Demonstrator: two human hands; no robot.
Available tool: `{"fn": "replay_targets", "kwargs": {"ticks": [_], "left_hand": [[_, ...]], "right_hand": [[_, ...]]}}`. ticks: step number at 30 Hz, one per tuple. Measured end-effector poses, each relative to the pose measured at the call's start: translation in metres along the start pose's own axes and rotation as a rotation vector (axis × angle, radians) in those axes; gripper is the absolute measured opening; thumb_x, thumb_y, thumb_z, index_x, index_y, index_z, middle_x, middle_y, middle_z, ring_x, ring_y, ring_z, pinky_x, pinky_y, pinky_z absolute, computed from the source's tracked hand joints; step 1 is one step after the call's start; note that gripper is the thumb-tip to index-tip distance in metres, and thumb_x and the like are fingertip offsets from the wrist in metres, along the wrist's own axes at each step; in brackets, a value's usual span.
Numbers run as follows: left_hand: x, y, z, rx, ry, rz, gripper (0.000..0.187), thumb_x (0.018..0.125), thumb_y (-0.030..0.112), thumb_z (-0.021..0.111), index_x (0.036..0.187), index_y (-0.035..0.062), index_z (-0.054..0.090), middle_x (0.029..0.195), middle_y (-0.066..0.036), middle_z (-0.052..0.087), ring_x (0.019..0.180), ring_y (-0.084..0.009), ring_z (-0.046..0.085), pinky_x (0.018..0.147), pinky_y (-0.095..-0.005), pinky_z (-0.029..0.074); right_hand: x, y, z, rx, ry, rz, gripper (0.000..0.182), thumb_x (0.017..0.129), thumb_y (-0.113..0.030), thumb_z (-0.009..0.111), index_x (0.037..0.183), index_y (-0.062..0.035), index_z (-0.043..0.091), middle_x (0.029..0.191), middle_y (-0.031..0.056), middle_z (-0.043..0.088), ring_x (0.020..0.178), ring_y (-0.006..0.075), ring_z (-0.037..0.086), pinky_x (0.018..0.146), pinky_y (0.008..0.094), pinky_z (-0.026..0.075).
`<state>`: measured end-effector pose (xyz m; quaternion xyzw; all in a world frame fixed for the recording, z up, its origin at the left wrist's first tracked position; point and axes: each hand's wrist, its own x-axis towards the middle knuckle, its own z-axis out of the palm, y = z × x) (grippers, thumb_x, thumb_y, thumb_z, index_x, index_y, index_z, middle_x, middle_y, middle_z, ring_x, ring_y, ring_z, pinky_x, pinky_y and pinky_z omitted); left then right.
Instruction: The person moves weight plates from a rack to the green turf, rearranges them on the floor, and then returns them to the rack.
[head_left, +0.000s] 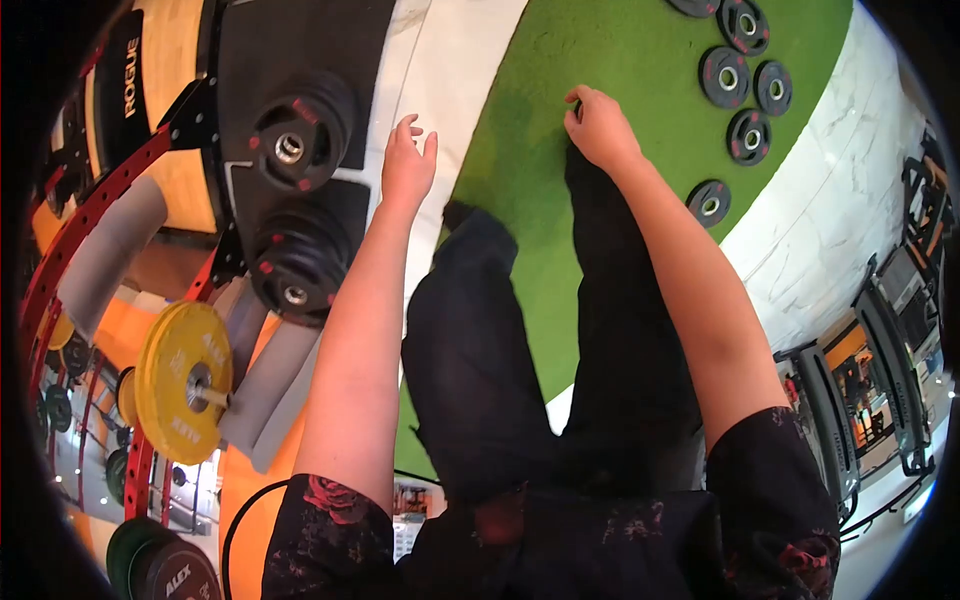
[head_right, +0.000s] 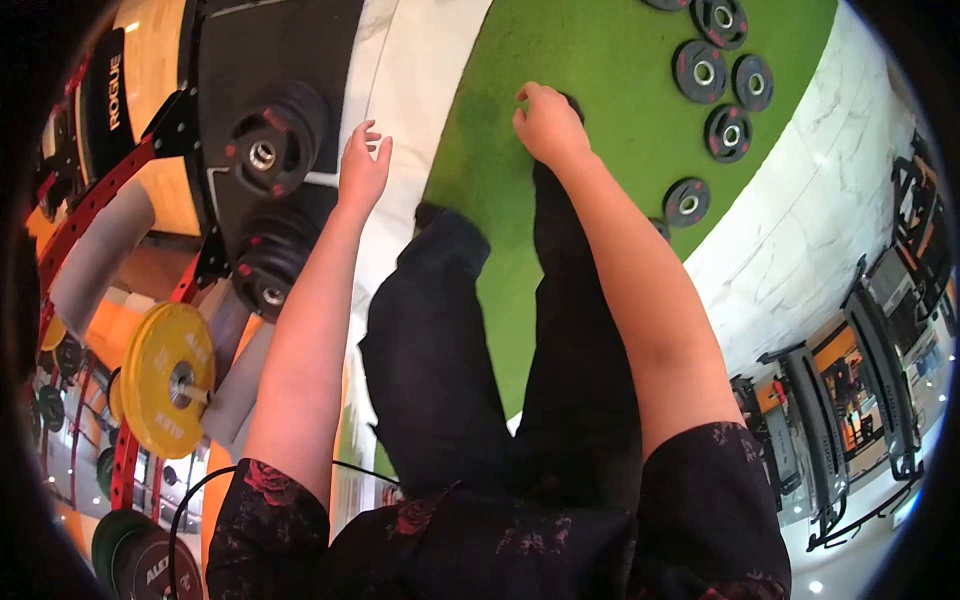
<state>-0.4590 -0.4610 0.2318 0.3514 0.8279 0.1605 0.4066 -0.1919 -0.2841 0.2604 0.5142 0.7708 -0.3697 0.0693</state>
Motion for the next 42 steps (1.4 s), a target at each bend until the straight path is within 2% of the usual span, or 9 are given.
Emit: {"fn": "replay_targets", "kwargs": {"ticks": [3, 5, 6, 13, 24, 31, 36, 38, 42], "left_hand": [[-0.025, -0.025, -0.036, 0.012, 0.011, -0.026, 0.048, 0.100, 0.028, 0.067, 0.139, 0.0019, 0.055, 0.118, -0.017, 0.070, 0.110, -0.0326, 0.066, 0.094, -0.0432, 0.053], [-0.040, -0.056, -0.050, -0.010, 0.053, -0.032, 0.048, 0.099, 0.028, 0.068, 0.137, 0.0009, 0.055, 0.113, -0.017, 0.072, 0.103, -0.0329, 0.069, 0.090, -0.0436, 0.055], [-0.051, -0.058, -0.063, 0.019, 0.056, -0.032, 0.048, 0.100, 0.028, 0.067, 0.137, -0.0005, 0.055, 0.114, -0.018, 0.073, 0.096, -0.0330, 0.071, 0.087, -0.0430, 0.056], [-0.105, -0.054, -0.100, -0.002, 0.078, -0.121, 0.049, 0.100, 0.026, 0.068, 0.138, -0.0028, 0.055, 0.113, -0.018, 0.074, 0.099, -0.0291, 0.074, 0.088, -0.0392, 0.057], [-0.111, 0.014, -0.092, 0.002, 0.110, -0.118, 0.047, 0.100, 0.027, 0.068, 0.136, -0.0002, 0.056, 0.111, -0.016, 0.075, 0.096, -0.0267, 0.074, 0.088, -0.0382, 0.057], [-0.105, 0.037, -0.107, 0.019, 0.089, -0.156, 0.048, 0.102, 0.029, 0.068, 0.141, 0.0036, 0.055, 0.117, -0.014, 0.074, 0.105, -0.0230, 0.073, 0.093, -0.0351, 0.055], [-0.108, 0.033, -0.113, 0.060, 0.093, -0.118, 0.050, 0.101, 0.028, 0.068, 0.141, 0.0006, 0.053, 0.113, -0.014, 0.074, 0.102, -0.0252, 0.073, 0.093, -0.0366, 0.055], [-0.109, 0.039, -0.115, 0.090, 0.096, -0.094, 0.052, 0.101, 0.026, 0.068, 0.141, -0.0017, 0.050, 0.110, -0.014, 0.075, 0.098, -0.0264, 0.073, 0.091, -0.0377, 0.056], [-0.107, 0.049, -0.122, 0.079, 0.099, -0.115, 0.067, 0.101, 0.028, 0.068, 0.150, -0.0042, 0.036, 0.117, -0.015, 0.074, 0.106, -0.0252, 0.073, 0.096, -0.0360, 0.054]], "right_hand": [[-0.033, -0.034, 0.000, 0.060, 0.022, 0.089, 0.024, 0.091, -0.014, 0.067, 0.110, 0.0001, 0.069, 0.089, 0.0196, 0.070, 0.084, 0.0371, 0.069, 0.081, 0.0462, 0.055], [-0.055, -0.056, 0.000, 0.161, -0.086, 0.233, 0.030, 0.092, -0.020, 0.069, 0.116, -0.0018, 0.066, 0.118, 0.0242, 0.070, 0.112, 0.0414, 0.066, 0.097, 0.0489, 0.054], [-0.068, -0.064, 0.001, 0.163, -0.093, 0.238, 0.030, 0.092, -0.020, 0.069, 0.116, -0.0018, 0.066, 0.118, 0.0242, 0.070, 0.112, 0.0414, 0.066, 0.097, 0.0489, 0.054], [-0.111, -0.096, 0.017, 0.207, -0.090, 0.161, 0.029, 0.092, -0.019, 0.068, 0.116, -0.0033, 0.066, 0.117, 0.0222, 0.067, 0.114, 0.0410, 0.064, 0.100, 0.0480, 0.052], [-0.128, -0.037, -0.023, 0.199, -0.165, 0.112, 0.028, 0.093, -0.018, 0.066, 0.116, -0.0033, 0.066, 0.116, 0.0198, 0.067, 0.114, 0.0390, 0.064, 0.099, 0.0472, 0.053], [-0.131, -0.012, -0.050, 0.224, -0.151, 0.199, 0.028, 0.094, -0.018, 0.066, 0.117, -0.0025, 0.066, 0.119, 0.0204, 0.067, 0.116, 0.0389, 0.064, 0.100, 0.0477, 0.052], [-0.143, 0.004, -0.049, 0.255, -0.144, 0.235, 0.030, 0.094, -0.019, 0.066, 0.120, -0.0027, 0.066, 0.120, 0.0208, 0.068, 0.116, 0.0396, 0.064, 0.102, 0.0481, 0.052], [-0.153, 0.015, -0.039, 0.275, -0.007, 0.202, 0.030, 0.090, -0.014, 0.068, 0.117, 0.0005, 0.068, 0.094, 0.0176, 0.070, 0.088, 0.0349, 0.069, 0.085, 0.0453, 0.055], [-0.171, 0.021, -0.040, 0.282, 0.039, 0.213, 0.036, 0.091, -0.014, 0.069, 0.124, -0.0005, 0.065, 0.099, 0.0181, 0.069, 0.096, 0.0359, 0.068, 0.089, 0.0458, 0.055]]}}
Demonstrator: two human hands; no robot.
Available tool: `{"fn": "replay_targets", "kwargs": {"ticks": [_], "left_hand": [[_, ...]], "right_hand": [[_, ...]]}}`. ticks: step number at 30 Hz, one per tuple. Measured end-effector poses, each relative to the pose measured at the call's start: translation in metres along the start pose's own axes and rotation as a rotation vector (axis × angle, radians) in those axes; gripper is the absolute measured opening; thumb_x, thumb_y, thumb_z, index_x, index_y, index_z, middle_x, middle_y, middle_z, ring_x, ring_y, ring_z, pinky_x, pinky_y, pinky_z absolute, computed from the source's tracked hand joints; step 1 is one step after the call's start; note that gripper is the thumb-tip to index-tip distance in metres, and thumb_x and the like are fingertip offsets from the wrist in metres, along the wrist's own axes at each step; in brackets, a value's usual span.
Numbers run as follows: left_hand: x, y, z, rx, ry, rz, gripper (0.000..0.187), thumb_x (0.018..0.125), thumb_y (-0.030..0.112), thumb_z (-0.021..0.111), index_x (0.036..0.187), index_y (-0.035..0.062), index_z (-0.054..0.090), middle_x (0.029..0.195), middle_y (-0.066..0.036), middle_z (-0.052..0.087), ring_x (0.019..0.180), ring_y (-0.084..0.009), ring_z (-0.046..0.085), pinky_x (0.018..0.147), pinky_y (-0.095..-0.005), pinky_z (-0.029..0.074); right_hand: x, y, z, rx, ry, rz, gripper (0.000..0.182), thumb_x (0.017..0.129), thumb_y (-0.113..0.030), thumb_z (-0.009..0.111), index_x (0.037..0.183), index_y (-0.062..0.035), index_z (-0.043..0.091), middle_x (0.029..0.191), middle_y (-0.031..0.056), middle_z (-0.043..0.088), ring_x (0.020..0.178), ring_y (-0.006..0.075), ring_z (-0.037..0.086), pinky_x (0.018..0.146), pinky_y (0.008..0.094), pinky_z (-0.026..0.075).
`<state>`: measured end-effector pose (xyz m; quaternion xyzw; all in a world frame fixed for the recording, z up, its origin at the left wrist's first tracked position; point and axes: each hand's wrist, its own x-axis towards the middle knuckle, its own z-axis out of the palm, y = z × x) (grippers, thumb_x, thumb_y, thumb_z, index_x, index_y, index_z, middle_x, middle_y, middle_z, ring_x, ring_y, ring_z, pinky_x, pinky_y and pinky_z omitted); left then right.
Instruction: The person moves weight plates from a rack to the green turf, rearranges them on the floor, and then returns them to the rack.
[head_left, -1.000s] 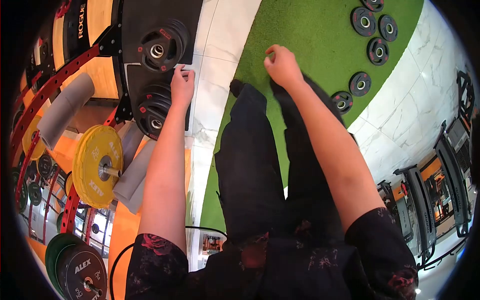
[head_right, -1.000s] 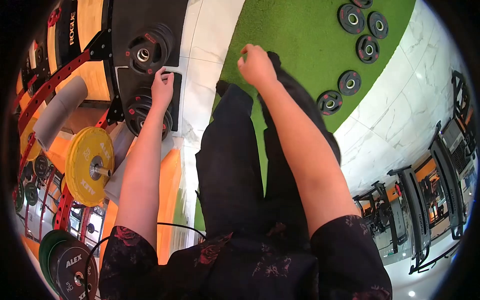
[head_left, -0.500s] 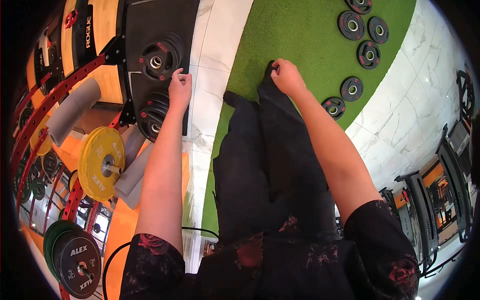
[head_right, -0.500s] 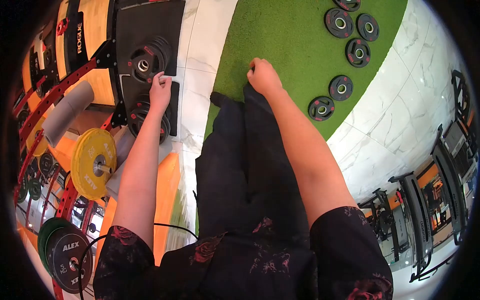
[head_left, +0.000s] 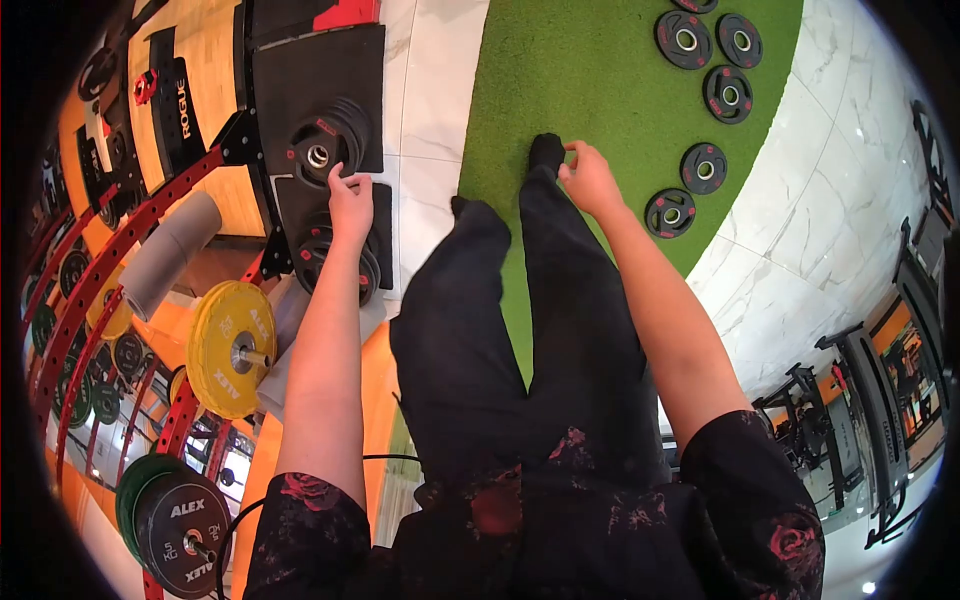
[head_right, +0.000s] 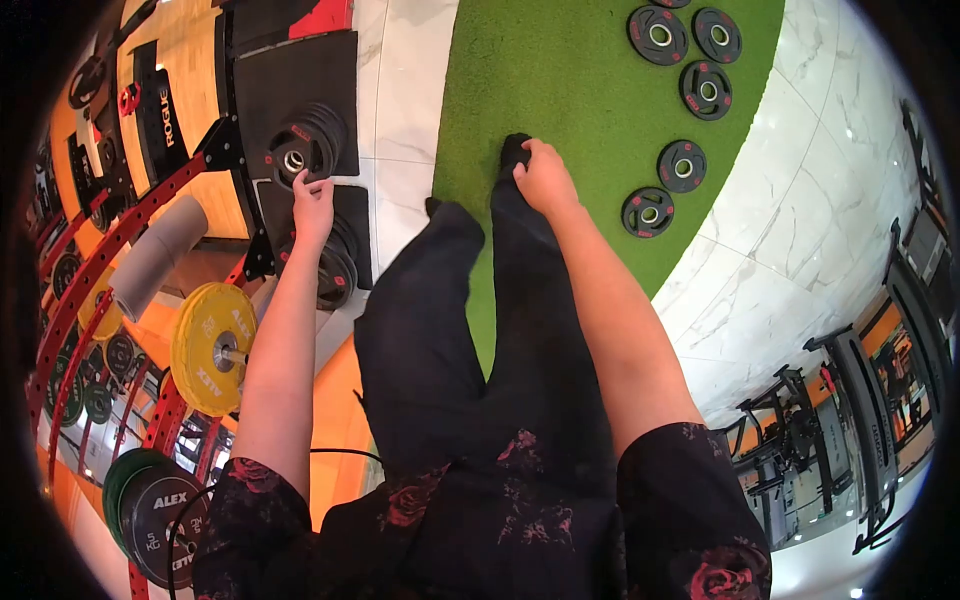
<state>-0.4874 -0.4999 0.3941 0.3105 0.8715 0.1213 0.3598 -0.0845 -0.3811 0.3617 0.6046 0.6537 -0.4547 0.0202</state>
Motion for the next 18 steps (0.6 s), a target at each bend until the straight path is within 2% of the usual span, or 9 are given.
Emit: {"fn": "replay_targets", "kwargs": {"ticks": [2, 5, 8, 14, 15, 18], "left_hand": [[0.009, -0.004, 0.003, -0.010, 0.012, 0.000, 0.066, 0.101, 0.027, 0.068, 0.150, -0.0047, 0.037, 0.117, -0.015, 0.074, 0.106, -0.0252, 0.073, 0.097, -0.0362, 0.054], [0.019, -0.013, 0.011, -0.030, 0.007, 0.071, 0.063, 0.101, 0.024, 0.068, 0.148, -0.0046, 0.037, 0.112, -0.015, 0.075, 0.099, -0.0255, 0.074, 0.092, -0.0378, 0.055], [0.029, -0.022, 0.013, -0.029, 0.036, 0.085, 0.063, 0.101, 0.024, 0.068, 0.148, -0.0053, 0.037, 0.111, -0.015, 0.075, 0.098, -0.0254, 0.074, 0.091, -0.0374, 0.056], [0.063, -0.050, 0.008, -0.087, 0.000, 0.115, 0.063, 0.100, 0.022, 0.067, 0.149, -0.0056, 0.037, 0.110, -0.015, 0.075, 0.096, -0.0248, 0.074, 0.089, -0.0373, 0.056], [0.068, -0.054, 0.007, -0.086, -0.019, 0.111, 0.064, 0.101, 0.025, 0.068, 0.149, -0.0057, 0.038, 0.113, -0.014, 0.074, 0.099, -0.0222, 0.073, 0.090, -0.0353, 0.055], [0.081, -0.063, 0.015, -0.113, -0.031, 0.140, 0.064, 0.099, 0.021, 0.068, 0.149, -0.0052, 0.038, 0.112, -0.014, 0.074, 0.100, -0.0249, 0.073, 0.091, -0.0379, 0.056]], "right_hand": [[-0.007, -0.001, -0.007, -0.026, -0.017, 0.084, 0.042, 0.094, -0.018, 0.069, 0.131, -0.0012, 0.059, 0.127, 0.0238, 0.063, 0.120, 0.0422, 0.062, 0.104, 0.0480, 0.051], [-0.013, 0.006, -0.009, -0.020, -0.055, 0.188, 0.046, 0.093, -0.020, 0.069, 0.134, -0.0021, 0.057, 0.130, 0.0237, 0.060, 0.123, 0.0423, 0.059, 0.106, 0.0480, 0.049], [-0.024, 0.001, 0.008, -0.082, 0.021, 0.166, 0.047, 0.093, -0.021, 0.070, 0.134, -0.0030, 0.057, 0.130, 0.0230, 0.059, 0.125, 0.0414, 0.057, 0.108, 0.0482, 0.048], [-0.008, -0.058, 0.065, -0.080, 0.142, 0.161, 0.051, 0.093, -0.026, 0.070, 0.137, -0.0034, 0.056, 0.130, 0.0230, 0.057, 0.126, 0.0411, 0.056, 0.108, 0.0487, 0.048], [-0.002, -0.069, 0.075, -0.084, 0.139, 0.158, 0.051, 0.093, -0.026, 0.070, 0.137, -0.0034, 0.056, 0.130, 0.0230, 0.057, 0.126, 0.0411, 0.056, 0.108, 0.0487, 0.048], [0.024, -0.100, 0.101, -0.138, 0.172, 0.106, 0.051, 0.094, -0.029, 0.069, 0.136, -0.0031, 0.056, 0.131, 0.0225, 0.056, 0.126, 0.0404, 0.056, 0.108, 0.0483, 0.048]]}}
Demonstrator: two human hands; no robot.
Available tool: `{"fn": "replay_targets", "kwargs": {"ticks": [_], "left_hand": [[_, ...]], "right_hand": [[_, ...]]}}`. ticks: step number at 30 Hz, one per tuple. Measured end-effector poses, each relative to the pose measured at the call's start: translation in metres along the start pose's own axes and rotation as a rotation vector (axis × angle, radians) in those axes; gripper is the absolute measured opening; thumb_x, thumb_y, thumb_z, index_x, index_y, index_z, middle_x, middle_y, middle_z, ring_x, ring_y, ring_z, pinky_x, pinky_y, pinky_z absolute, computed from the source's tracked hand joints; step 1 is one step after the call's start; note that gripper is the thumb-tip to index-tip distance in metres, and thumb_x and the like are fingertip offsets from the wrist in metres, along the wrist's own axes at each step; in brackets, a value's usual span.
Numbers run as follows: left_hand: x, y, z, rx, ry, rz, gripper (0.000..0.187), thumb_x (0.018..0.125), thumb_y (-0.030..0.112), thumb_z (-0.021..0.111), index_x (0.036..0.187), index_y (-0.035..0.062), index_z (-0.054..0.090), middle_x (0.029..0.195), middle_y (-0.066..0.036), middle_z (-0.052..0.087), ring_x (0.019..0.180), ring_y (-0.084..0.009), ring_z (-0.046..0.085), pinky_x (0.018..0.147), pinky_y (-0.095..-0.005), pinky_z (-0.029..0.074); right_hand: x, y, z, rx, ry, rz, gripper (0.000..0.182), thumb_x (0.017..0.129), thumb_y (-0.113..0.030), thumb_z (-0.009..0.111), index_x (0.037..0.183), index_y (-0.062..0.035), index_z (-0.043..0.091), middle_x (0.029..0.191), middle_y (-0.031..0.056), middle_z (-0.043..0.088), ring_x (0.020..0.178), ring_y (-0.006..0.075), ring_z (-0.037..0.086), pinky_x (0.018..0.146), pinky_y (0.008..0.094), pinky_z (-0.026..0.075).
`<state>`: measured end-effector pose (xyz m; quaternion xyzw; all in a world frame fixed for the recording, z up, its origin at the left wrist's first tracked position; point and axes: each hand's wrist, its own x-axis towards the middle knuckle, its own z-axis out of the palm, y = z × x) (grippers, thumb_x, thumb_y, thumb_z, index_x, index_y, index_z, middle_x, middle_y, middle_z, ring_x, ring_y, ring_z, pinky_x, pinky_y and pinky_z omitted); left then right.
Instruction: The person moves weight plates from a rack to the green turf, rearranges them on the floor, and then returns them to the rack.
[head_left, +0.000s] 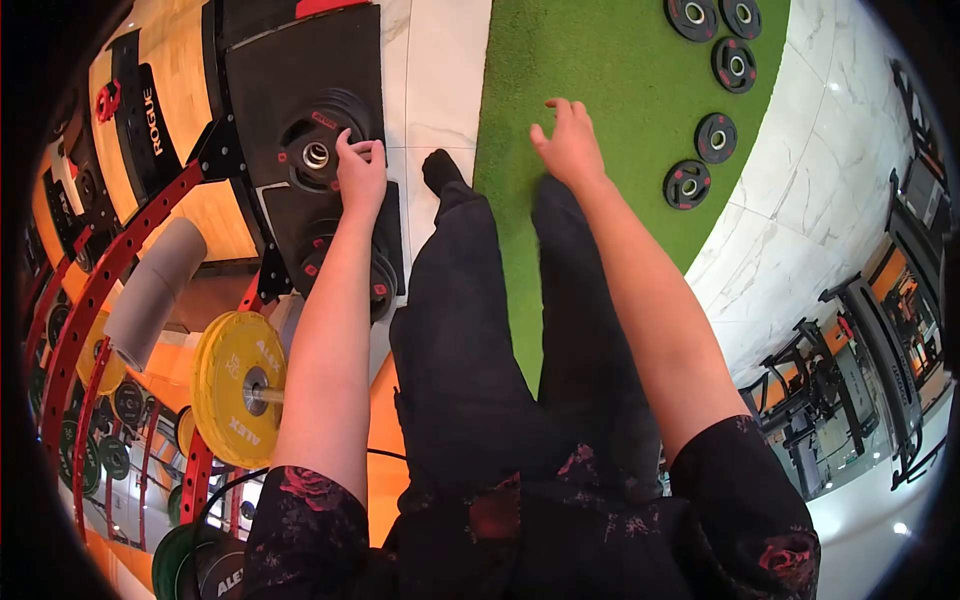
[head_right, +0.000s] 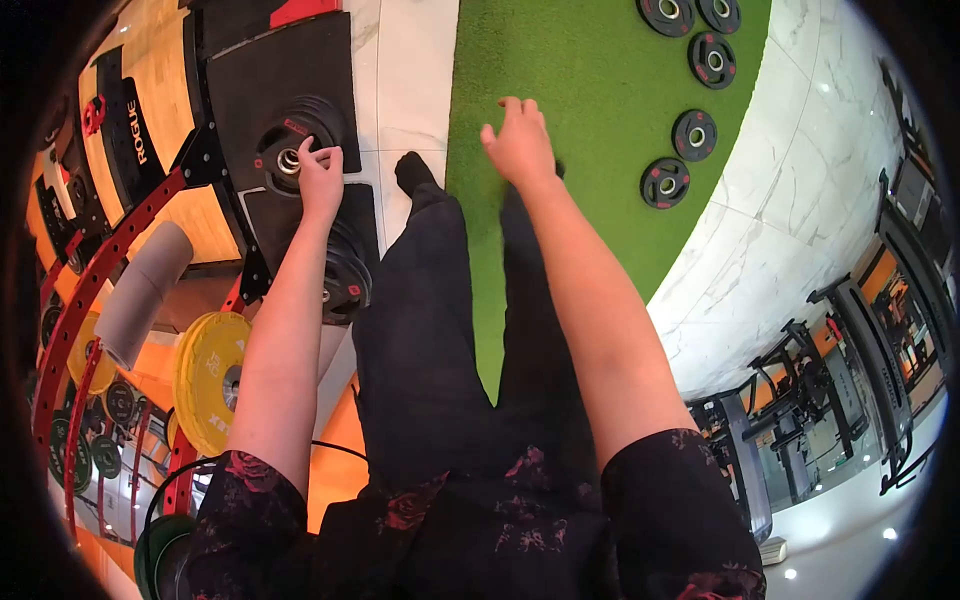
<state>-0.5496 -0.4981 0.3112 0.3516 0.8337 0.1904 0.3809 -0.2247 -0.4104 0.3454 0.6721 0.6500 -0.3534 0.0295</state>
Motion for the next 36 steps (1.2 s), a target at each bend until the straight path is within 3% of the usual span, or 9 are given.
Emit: {"fn": "replay_targets", "kwargs": {"ticks": [6, 12, 16, 19, 22, 25, 27, 33, 36], "left_hand": [[0.031, -0.020, 0.032, -0.033, 0.044, 0.038, 0.064, 0.099, 0.022, 0.067, 0.149, -0.0048, 0.038, 0.115, -0.013, 0.073, 0.102, -0.0252, 0.072, 0.092, -0.0392, 0.055], [0.089, -0.100, 0.043, -0.162, 0.281, 0.145, 0.061, 0.100, 0.020, 0.069, 0.147, -0.0058, 0.040, 0.113, -0.013, 0.073, 0.103, -0.0227, 0.071, 0.092, -0.0368, 0.054], [0.130, -0.193, 0.013, 0.183, 0.616, 0.190, 0.060, 0.095, 0.028, 0.075, 0.142, -0.0028, 0.052, 0.128, -0.016, 0.069, 0.114, -0.0274, 0.067, 0.102, -0.0398, 0.050], [0.136, -0.245, -0.017, 0.505, 0.782, -0.089, 0.079, 0.087, 0.047, 0.078, 0.146, 0.0020, 0.052, 0.138, -0.023, 0.063, 0.137, -0.0391, 0.051, 0.117, -0.0466, 0.035], [0.138, -0.285, -0.021, 0.356, 0.749, -0.401, 0.085, 0.087, 0.047, 0.076, 0.150, -0.0002, 0.045, 0.144, -0.028, 0.055, 0.140, -0.0415, 0.048, 0.118, -0.0484, 0.036], [0.141, -0.311, -0.019, -0.028, 0.692, -0.276, 0.092, 0.086, 0.050, 0.076, 0.153, -0.0038, 0.041, 0.148, -0.032, 0.052, 0.140, -0.0422, 0.050, 0.118, -0.0460, 0.039], [0.138, -0.314, -0.018, -0.019, 0.699, -0.274, 0.095, 0.086, 0.051, 0.076, 0.154, -0.0049, 0.040, 0.148, -0.033, 0.052, 0.140, -0.0419, 0.051, 0.117, -0.0449, 0.039], [0.121, -0.274, -0.010, 0.180, 0.539, -0.397, 0.123, 0.074, 0.053, 0.085, 0.162, -0.0027, 0.020, 0.156, -0.038, 0.034, 0.146, -0.0460, 0.040, 0.119, -0.0491, 0.038], [0.125, -0.275, -0.001, 0.233, 0.591, -0.464, 0.125, 0.073, 0.055, 0.086, 0.161, -0.0057, 0.020, 0.155, -0.037, 0.036, 0.145, -0.0450, 0.042, 0.119, -0.0492, 0.038]], "right_hand": [[0.047, -0.041, 0.058, -0.026, 0.006, -0.173, 0.052, 0.093, -0.031, 0.071, 0.134, -0.0032, 0.057, 0.127, 0.0200, 0.057, 0.121, 0.0387, 0.058, 0.102, 0.0481, 0.052], [0.111, -0.046, 0.161, -0.061, -0.029, -0.423, 0.052, 0.092, -0.033, 0.071, 0.133, -0.0038, 0.058, 0.122, 0.0186, 0.059, 0.116, 0.0368, 0.060, 0.098, 0.0479, 0.053], [0.155, -0.073, 0.229, -0.014, -0.007, -0.544, 0.055, 0.090, -0.037, 0.072, 0.131, -0.0032, 0.058, 0.121, 0.0191, 0.060, 0.116, 0.0381, 0.061, 0.097, 0.0485, 0.054], [0.175, -0.111, 0.267, 0.038, -0.113, -0.600, 0.062, 0.092, -0.040, 0.072, 0.138, -0.0036, 0.054, 0.131, 0.0228, 0.059, 0.123, 0.0416, 0.060, 0.103, 0.0487, 0.053], [0.179, -0.151, 0.309, 0.138, -0.164, -0.671, 0.064, 0.092, -0.042, 0.072, 0.140, -0.0033, 0.053, 0.130, 0.0231, 0.060, 0.121, 0.0440, 0.062, 0.103, 0.0494, 0.053], [0.172, -0.187, 0.333, 0.133, -0.279, -0.678, 0.068, 0.091, -0.043, 0.072, 0.139, -0.0009, 0.049, 0.134, 0.0256, 0.055, 0.119, 0.0442, 0.064, 0.099, 0.0499, 0.055], [0.162, -0.204, 0.346, 0.034, -0.344, -0.643, 0.072, 0.092, -0.043, 0.073, 0.140, 0.0018, 0.045, 0.141, 0.0287, 0.046, 0.121, 0.0441, 0.063, 0.097, 0.0489, 0.058], [0.149, -0.208, 0.353, -0.020, -0.228, -0.663, 0.076, 0.089, -0.048, 0.075, 0.136, 0.0039, 0.044, 0.136, 0.0273, 0.048, 0.116, 0.0440, 0.065, 0.094, 0.0501, 0.058], [0.141, -0.209, 0.355, -0.054, -0.226, -0.665, 0.080, 0.088, -0.050, 0.077, 0.135, 0.0051, 0.044, 0.136, 0.0270, 0.047, 0.116, 0.0439, 0.065, 0.094, 0.0491, 0.058]]}}
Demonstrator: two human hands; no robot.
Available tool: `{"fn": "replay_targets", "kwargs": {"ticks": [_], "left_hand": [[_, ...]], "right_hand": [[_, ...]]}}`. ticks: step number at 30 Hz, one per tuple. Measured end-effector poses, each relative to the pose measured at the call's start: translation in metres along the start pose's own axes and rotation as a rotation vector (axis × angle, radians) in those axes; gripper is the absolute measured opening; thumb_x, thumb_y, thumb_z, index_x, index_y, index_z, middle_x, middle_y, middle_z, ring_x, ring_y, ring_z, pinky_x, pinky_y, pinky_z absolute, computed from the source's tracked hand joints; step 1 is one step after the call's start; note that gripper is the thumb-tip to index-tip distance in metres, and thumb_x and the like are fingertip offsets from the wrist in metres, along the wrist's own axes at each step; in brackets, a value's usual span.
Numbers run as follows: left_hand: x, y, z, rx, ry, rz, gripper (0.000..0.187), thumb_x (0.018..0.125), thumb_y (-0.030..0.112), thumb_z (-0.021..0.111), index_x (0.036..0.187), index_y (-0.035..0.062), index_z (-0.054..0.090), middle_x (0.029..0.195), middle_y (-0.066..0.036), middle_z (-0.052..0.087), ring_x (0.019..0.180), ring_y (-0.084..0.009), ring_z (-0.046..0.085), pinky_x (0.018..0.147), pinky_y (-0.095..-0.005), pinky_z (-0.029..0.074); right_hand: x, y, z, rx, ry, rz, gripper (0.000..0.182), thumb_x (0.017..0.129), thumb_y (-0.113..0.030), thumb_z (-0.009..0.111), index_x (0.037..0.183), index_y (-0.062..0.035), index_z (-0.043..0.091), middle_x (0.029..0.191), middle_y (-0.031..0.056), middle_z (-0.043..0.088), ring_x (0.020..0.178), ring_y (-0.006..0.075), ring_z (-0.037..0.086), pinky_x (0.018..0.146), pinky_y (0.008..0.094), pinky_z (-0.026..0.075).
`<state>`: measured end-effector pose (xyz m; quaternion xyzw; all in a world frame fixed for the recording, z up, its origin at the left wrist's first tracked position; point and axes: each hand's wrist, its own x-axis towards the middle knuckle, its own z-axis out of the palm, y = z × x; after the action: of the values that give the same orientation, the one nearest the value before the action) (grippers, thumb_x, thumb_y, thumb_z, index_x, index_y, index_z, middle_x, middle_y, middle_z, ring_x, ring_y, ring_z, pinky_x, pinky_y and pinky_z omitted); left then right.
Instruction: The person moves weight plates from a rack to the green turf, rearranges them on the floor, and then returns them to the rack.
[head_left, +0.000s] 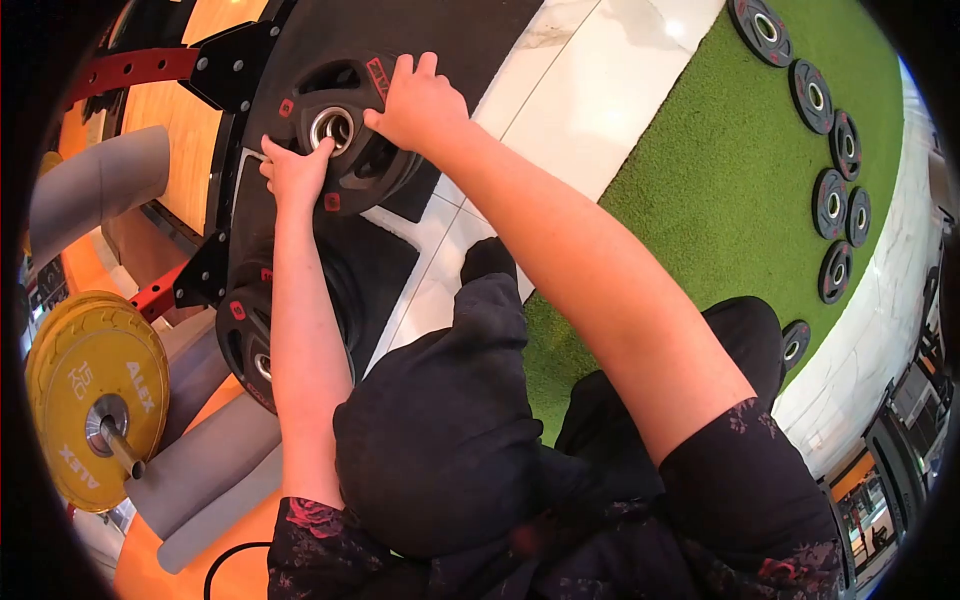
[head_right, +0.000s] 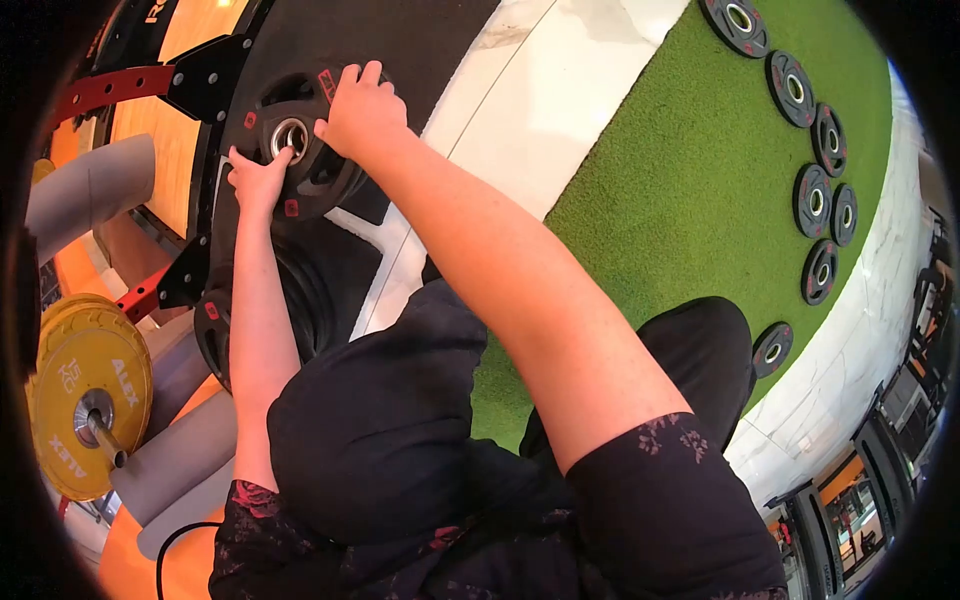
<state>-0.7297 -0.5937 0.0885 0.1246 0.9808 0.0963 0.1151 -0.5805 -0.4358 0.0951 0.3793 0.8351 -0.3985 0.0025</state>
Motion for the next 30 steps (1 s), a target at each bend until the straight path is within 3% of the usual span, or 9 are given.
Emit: {"fn": "replay_targets", "kwargs": {"ticks": [6, 11, 20, 23, 25, 30], "left_hand": [[0.014, -0.014, 0.010, -0.007, 0.046, 0.019, 0.123, 0.072, 0.056, 0.086, 0.155, -0.0121, 0.026, 0.153, -0.036, 0.039, 0.142, -0.0447, 0.045, 0.118, -0.0494, 0.040], [0.009, -0.008, 0.004, -0.051, -0.037, -0.048, 0.123, 0.073, 0.057, 0.085, 0.157, -0.0084, 0.023, 0.150, -0.040, 0.039, 0.139, -0.0517, 0.045, 0.116, -0.0516, 0.041], [-0.007, -0.004, 0.004, -0.086, 0.044, -0.018, 0.119, 0.076, 0.054, 0.084, 0.158, -0.0062, 0.022, 0.151, -0.038, 0.038, 0.143, -0.0500, 0.040, 0.118, -0.0523, 0.038], [-0.009, -0.003, 0.005, -0.082, 0.041, -0.024, 0.118, 0.076, 0.053, 0.084, 0.157, -0.0052, 0.022, 0.151, -0.036, 0.038, 0.144, -0.0494, 0.039, 0.118, -0.0518, 0.038], [-0.007, -0.004, 0.006, -0.086, 0.017, -0.038, 0.118, 0.075, 0.053, 0.084, 0.157, -0.0047, 0.022, 0.150, -0.036, 0.038, 0.143, -0.0497, 0.038, 0.118, -0.0521, 0.038], [-0.004, -0.002, 0.000, -0.040, -0.016, -0.050, 0.118, 0.075, 0.054, 0.085, 0.157, -0.0048, 0.023, 0.149, -0.036, 0.038, 0.141, -0.0506, 0.039, 0.117, -0.0533, 0.040]], "right_hand": [[-0.002, 0.001, 0.007, -0.014, 0.046, -0.012, 0.084, 0.088, -0.051, 0.079, 0.137, 0.0059, 0.041, 0.136, 0.0291, 0.046, 0.116, 0.0467, 0.065, 0.095, 0.0486, 0.057], [0.004, 0.002, 0.009, 0.003, 0.000, 0.001, 0.085, 0.089, -0.053, 0.079, 0.138, 0.0054, 0.040, 0.136, 0.0309, 0.045, 0.116, 0.0495, 0.063, 0.097, 0.0499, 0.056], [0.000, 0.002, 0.010, 0.034, 0.031, -0.005, 0.092, 0.087, -0.056, 0.079, 0.142, 0.0046, 0.038, 0.136, 0.0304, 0.044, 0.117, 0.0507, 0.061, 0.098, 0.0505, 0.056], [0.001, -0.014, 0.012, -0.006, 0.036, 0.082, 0.102, 0.081, -0.060, 0.082, 0.145, 0.0058, 0.037, 0.145, 0.0267, 0.041, 0.123, 0.0439, 0.058, 0.100, 0.0465, 0.054], [0.002, -0.028, 0.012, -0.110, 0.034, 0.130, 0.117, 0.074, -0.068, 0.084, 0.147, 0.0095, 0.034, 0.139, 0.0236, 0.044, 0.118, 0.0393, 0.060, 0.087, 0.0454, 0.059], [0.009, -0.052, 0.004, -0.312, -0.077, 0.235, 0.123, 0.072, -0.073, 0.082, 0.147, 0.0122, 0.033, 0.135, 0.0211, 0.046, 0.113, 0.0348, 0.064, 0.084, 0.0394, 0.060]]}}
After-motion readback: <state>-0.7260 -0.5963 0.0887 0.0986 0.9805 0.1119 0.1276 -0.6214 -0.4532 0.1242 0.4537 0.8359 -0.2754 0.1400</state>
